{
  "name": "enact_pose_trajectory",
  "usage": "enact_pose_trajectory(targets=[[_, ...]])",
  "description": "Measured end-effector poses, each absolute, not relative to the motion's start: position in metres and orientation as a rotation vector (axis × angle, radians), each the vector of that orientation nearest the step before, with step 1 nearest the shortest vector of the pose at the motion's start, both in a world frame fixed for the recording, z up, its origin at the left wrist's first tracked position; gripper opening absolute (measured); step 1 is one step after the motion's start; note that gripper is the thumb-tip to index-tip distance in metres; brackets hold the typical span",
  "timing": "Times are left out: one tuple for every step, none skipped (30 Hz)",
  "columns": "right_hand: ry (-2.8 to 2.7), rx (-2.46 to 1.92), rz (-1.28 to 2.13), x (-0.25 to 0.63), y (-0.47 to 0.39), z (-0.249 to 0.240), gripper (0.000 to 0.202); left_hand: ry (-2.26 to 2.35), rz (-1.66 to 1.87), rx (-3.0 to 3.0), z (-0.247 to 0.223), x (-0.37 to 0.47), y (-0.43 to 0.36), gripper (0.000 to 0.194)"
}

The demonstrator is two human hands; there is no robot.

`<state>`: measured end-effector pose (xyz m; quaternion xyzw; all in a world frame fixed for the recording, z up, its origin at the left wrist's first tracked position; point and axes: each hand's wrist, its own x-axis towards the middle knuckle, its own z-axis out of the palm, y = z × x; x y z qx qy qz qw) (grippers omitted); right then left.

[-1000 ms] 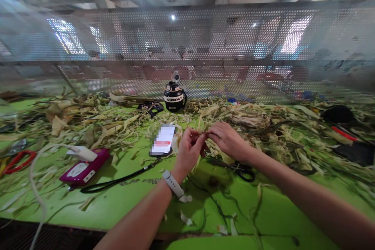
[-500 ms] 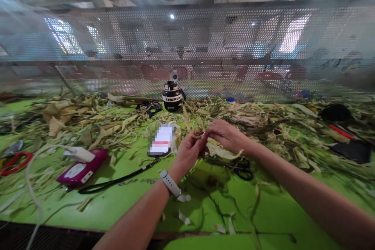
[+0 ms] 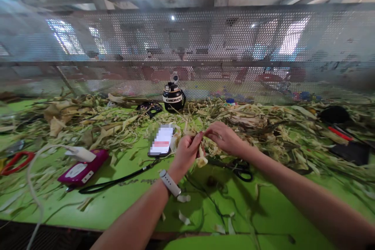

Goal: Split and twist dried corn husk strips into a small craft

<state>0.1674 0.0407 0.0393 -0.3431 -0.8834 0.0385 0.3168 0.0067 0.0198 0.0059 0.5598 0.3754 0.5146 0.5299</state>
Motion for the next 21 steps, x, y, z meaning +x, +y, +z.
enact_pose_trajectory(targets=[[-2.314,-0.881,0.026,0.167,0.038,0.040,0.019,0.944,1.278,1.363,0.005,0.006,0.022,0.042],[-2.318,-0.840,-0.040,0.167,0.035,0.042,0.029,0.993,1.322,1.392,0.004,0.004,0.023,0.041],[-2.356,-0.778,-0.077,0.166,0.032,0.045,0.039,1.037,1.351,1.417,0.003,0.003,0.025,0.040],[-2.425,-0.689,-0.093,0.166,0.028,0.047,0.048,1.066,1.365,1.431,0.002,0.002,0.026,0.039],[-2.493,-0.587,-0.098,0.165,0.024,0.049,0.052,1.084,1.366,1.437,0.001,0.001,0.027,0.038],[-2.541,-0.499,-0.101,0.164,0.021,0.051,0.050,1.094,1.364,1.443,0.001,0.001,0.027,0.038],[-2.562,-0.437,-0.097,0.163,0.019,0.051,0.045,1.101,1.358,1.454,0.001,0.000,0.028,0.038],[-2.537,-0.417,-0.080,0.161,0.017,0.050,0.037,1.109,1.351,1.468,0.001,0.000,0.028,0.038],[-2.474,-0.450,-0.036,0.160,0.015,0.050,0.029,1.113,1.341,1.479,0.002,0.000,0.027,0.039],[-2.385,-0.517,0.037,0.158,0.014,0.049,0.022,1.112,1.325,1.489,0.003,0.001,0.027,0.041],[-2.285,-0.600,0.130,0.157,0.014,0.048,0.017,1.106,1.311,1.494,0.005,0.001,0.025,0.042],[-2.176,-0.688,0.235,0.155,0.015,0.046,0.016,1.100,1.305,1.486,0.007,0.001,0.023,0.042],[-2.066,-0.771,0.344,0.154,0.016,0.045,0.018,1.099,1.312,1.474,0.009,0.001,0.021,0.042],[-1.960,-0.844,0.451,0.153,0.019,0.043,0.021,1.107,1.340,1.463,0.011,0.000,0.019,0.041],[-1.873,-0.903,0.553,0.151,0.022,0.040,0.025,1.123,1.370,1.461,0.013,0.000,0.016,0.041],[-1.789,-0.955,0.655,0.150,0.025,0.036,0.029,1.138,1.397,1.473,0.015,0.000,0.014,0.042],[-1.723,-1.004,0.757,0.149,0.029,0.032,0.032,1.144,1.413,1.486,0.017,0.000,0.012,0.044],[-1.691,-1.052,0.854,0.148,0.032,0.026,0.035,1.138,1.410,1.503,0.018,-0.001,0.011,0.045],[-1.664,-1.104,0.950,0.147,0.035,0.020,0.038,1.117,1.386,1.516,0.018,-0.001,0.011,0.046],[-1.644,-1.152,1.023,0.146,0.037,0.014,0.038,1.089,1.344,1.519,0.017,-0.001,0.012,0.046],[-1.651,-1.202,1.042,0.145,0.038,0.009,0.038,1.066,1.294,1.511,0.016,-0.001,0.014,0.046]])
